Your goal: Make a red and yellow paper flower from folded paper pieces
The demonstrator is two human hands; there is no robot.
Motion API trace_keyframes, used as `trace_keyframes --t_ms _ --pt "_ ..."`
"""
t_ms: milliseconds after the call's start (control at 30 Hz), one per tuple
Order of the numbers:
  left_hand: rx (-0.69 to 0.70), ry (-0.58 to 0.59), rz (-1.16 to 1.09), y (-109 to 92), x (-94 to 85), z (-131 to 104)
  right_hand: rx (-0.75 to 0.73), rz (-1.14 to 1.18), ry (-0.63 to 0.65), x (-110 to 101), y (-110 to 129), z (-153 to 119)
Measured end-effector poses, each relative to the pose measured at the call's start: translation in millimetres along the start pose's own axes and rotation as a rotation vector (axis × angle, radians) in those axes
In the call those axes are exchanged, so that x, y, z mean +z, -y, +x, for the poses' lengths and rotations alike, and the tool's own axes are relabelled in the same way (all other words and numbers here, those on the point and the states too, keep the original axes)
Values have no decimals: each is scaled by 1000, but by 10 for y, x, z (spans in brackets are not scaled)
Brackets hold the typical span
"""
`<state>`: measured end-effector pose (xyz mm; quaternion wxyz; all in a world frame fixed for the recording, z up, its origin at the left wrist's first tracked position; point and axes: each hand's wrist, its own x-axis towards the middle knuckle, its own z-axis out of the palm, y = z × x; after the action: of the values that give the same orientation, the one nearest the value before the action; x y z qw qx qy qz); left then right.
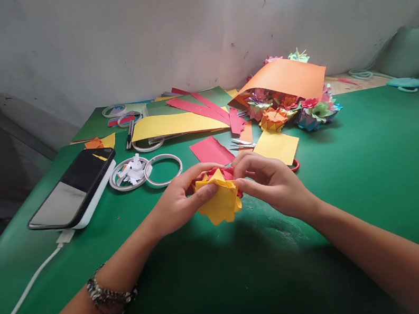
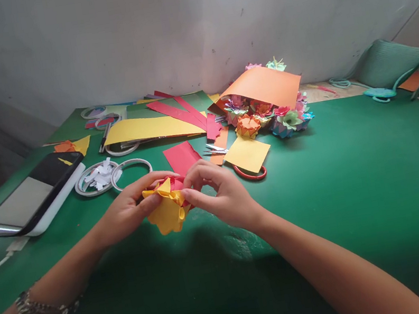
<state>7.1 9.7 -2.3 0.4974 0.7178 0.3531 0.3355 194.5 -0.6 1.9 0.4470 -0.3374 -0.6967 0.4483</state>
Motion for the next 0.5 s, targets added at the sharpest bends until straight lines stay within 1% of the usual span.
trace_keyframes --t_ms 100,200,267,367,500 --pt "-40 40 -98 10 3 10 92 152 55 5 4 0" --pt "-99 70 -221 25 21 19 75 136 70 1 -2 -1" --pt "-138 81 -327 35 42 22 17 75 76 -3 -9 -4" --pt "-205 71 -463 39 83 22 -129 -76 53 -5 -13 -13" --pt "-280 18 -528 12 137 18 -305 -192 22 3 -2 -24"
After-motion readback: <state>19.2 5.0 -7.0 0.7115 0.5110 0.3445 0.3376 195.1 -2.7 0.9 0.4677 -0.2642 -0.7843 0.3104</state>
